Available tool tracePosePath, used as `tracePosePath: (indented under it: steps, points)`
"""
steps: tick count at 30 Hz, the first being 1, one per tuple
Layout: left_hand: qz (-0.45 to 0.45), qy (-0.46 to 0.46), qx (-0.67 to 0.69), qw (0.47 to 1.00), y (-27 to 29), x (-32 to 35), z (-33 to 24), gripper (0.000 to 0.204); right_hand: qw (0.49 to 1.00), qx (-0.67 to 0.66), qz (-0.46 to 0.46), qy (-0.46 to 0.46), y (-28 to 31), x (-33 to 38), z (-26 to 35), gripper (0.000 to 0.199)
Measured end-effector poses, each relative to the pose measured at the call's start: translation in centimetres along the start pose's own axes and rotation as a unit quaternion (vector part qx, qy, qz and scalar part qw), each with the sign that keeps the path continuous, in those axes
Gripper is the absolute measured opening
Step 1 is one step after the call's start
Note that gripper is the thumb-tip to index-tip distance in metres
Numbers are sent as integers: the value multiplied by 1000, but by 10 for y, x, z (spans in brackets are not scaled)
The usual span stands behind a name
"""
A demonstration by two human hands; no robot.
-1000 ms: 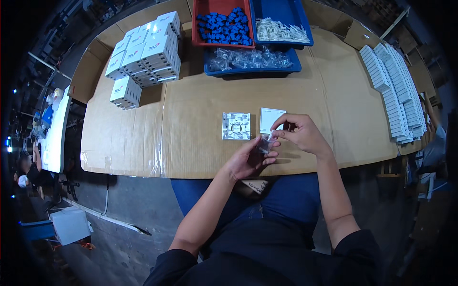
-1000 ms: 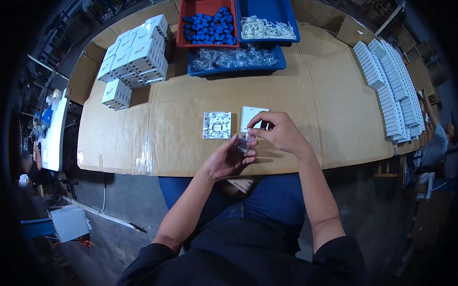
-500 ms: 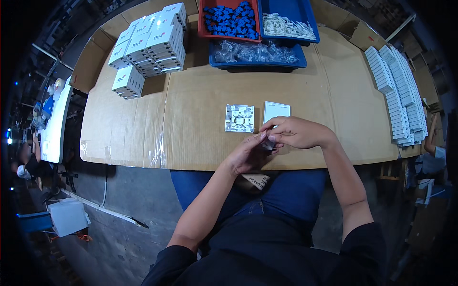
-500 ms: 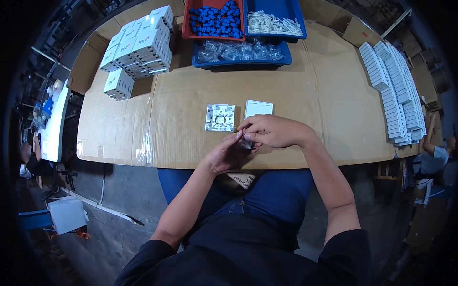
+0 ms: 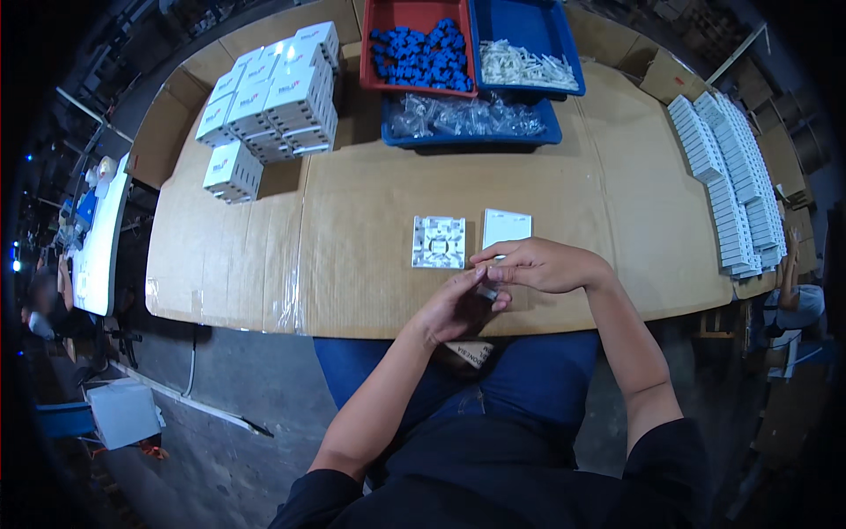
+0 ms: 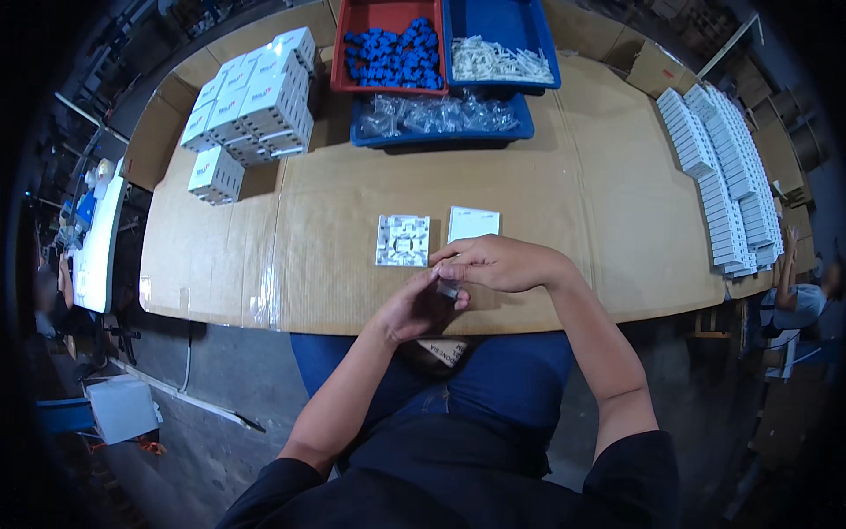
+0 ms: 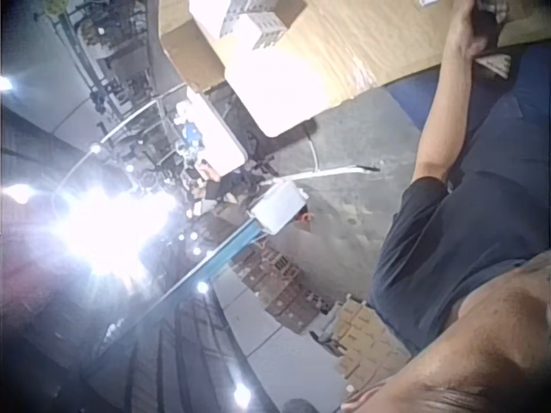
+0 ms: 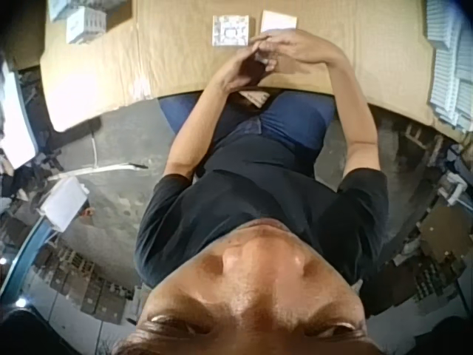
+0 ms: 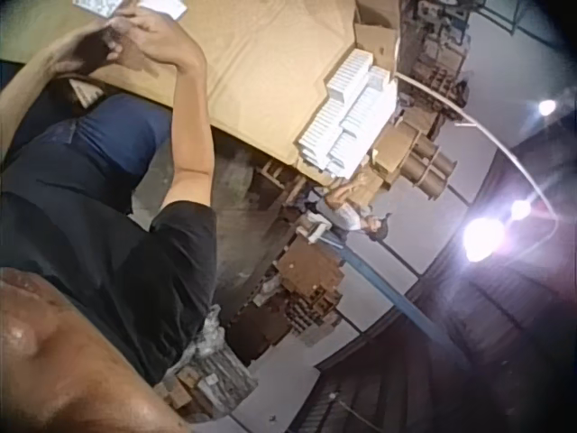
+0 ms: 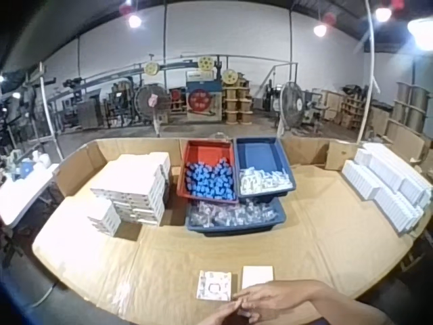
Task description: Assembling small electronic or mechanical components into white cardboard boxes.
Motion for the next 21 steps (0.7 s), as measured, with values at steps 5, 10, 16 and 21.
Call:
tracePosePath:
  steps: [5,10,16,21]
  points:
    - [-46,33,-66,996,11,0,2,49,985,-47,-168,2,96,-5,-10,25]
    - [-45,46,-84,994,6,-1,2,51,902,43,-429,33,251,-25,-41,20]
    - [-23,42,-89,995,1,-4,1,56,756,259,-601,-24,334,-47,-13,19]
    - [-9,58,-64,996,4,-7,6,54,696,432,-574,-6,350,-88,4,15]
Point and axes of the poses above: each hand's wrist, its own x-axis away from the middle knuckle, its own y-axis out of the back of the hand, z = x × y, the point moved 9 cm from there along -x, towards the middle knuckle, and after that the axes turned 8 degrees about -y, right-handed, at the moved point
